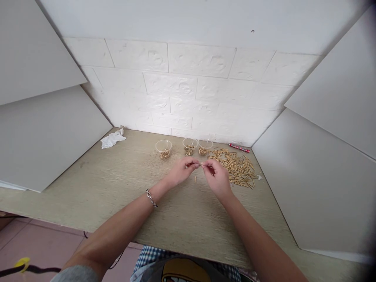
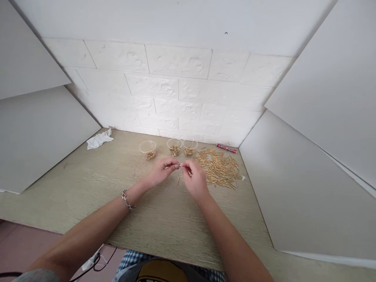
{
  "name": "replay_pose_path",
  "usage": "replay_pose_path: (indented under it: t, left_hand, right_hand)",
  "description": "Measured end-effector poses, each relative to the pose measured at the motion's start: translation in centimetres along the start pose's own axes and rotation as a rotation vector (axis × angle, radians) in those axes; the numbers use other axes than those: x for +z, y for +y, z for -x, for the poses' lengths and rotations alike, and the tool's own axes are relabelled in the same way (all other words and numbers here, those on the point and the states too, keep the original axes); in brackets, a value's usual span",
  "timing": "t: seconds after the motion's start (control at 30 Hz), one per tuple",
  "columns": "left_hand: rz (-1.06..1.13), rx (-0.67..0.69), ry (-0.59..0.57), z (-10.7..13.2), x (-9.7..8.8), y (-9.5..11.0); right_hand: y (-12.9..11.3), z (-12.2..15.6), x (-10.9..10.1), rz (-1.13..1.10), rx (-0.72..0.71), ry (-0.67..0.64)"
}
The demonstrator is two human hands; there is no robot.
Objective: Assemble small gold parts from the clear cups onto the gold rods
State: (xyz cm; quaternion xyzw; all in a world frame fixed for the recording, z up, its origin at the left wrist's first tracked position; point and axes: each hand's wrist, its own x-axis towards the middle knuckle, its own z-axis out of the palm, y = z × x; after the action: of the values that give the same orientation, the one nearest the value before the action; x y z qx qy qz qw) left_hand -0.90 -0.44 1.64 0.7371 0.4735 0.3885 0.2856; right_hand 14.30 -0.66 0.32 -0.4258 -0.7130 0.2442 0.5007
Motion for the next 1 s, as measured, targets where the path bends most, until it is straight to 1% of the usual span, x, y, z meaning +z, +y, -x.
replay_pose_path:
  t: [0.1, 0.2, 0.37, 0.57, 0.73, 1.0]
  left_hand:
    - [0.012, -0.010, -0.001, 0.00, 0.04, -0.06]
    - [0.032, -0.041, 0.000, 0.01, 0.15, -0.04]
    - [0.103, -0.113, -0.011, 0.04, 0.43, 0.14]
    - [0.216, -0.167, 0.007, 0.20, 0.70, 0.47]
    - [0.212, -0.177, 0.022, 0.23, 0.88, 0.40]
    - [0.119, -0.154, 0.022, 0.23, 0.64, 0.49]
  right_hand:
    - [-0.18, -0.05, 0.04, -0.049, 0.069, -0.004]
    - [-0.15, -0.09, 0.15, -0.099, 0.106, 0.001]
    - [-0.09, 0.04, 0.35, -0.127, 0.121, 0.018]
    - [-0.30, 0.40, 0.52, -0.120, 0.131, 0.059]
    - [-0.28, 0.55, 0.66, -0.099, 0.111, 0.074]
    - [0.12, 0.56, 0.90, -0.105, 0.148, 0.077]
